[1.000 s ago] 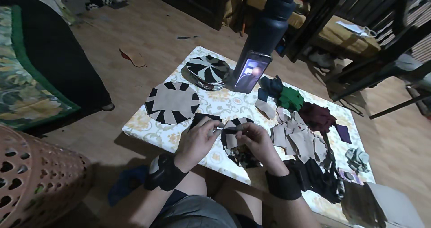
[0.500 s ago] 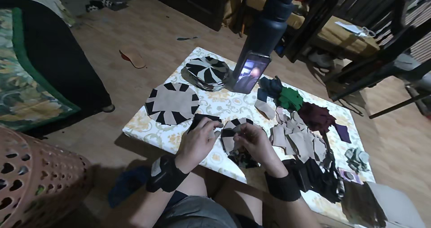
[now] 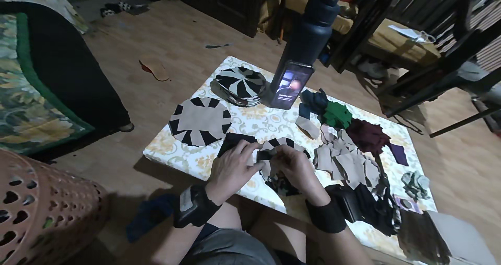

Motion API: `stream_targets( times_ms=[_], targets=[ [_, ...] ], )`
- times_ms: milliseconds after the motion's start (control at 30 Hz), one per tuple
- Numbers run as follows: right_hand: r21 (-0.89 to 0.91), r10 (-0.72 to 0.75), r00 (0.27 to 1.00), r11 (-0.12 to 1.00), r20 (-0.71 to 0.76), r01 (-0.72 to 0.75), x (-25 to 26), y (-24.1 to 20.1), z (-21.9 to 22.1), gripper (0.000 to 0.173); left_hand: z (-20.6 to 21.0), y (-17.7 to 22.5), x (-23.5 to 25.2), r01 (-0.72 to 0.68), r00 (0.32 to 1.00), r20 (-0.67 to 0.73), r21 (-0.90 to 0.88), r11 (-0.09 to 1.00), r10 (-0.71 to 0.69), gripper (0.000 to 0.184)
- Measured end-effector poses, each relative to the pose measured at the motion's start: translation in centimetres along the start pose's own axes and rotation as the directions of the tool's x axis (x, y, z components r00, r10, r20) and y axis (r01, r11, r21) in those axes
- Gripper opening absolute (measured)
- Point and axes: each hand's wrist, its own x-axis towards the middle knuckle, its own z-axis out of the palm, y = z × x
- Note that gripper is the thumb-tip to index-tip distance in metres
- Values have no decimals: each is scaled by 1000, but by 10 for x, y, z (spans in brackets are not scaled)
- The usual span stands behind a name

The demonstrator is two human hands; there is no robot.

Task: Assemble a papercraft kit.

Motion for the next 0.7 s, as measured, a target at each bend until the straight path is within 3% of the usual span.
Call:
stream_targets(
  times_ms=[233,333,467,600,700],
  targets=[
    [-27,8,1000,1000,-13,-8,0,0,3,20,0,-1,2,29,998,47,6,1000,-30,43],
    [-28,-10,1000,1000,-18,9,1,2,3,19,0,-3,-1,17,1000,-17,-45,999,-18,36],
    [-14,-9,1000,1000,-16,8,1,4,4,21,4,-5,-7,-113,984,-137,-12,994,110,23],
    [-24,-7,1000,1000,-8,7,1,2,4,21,5,-5,-6,-186,979,-70,52,981,189,30],
    [-147,-10,999,989,-35,4,-3,0,4,22,5,-5,-6,-178,983,-37,74,981,181,33]
  ],
)
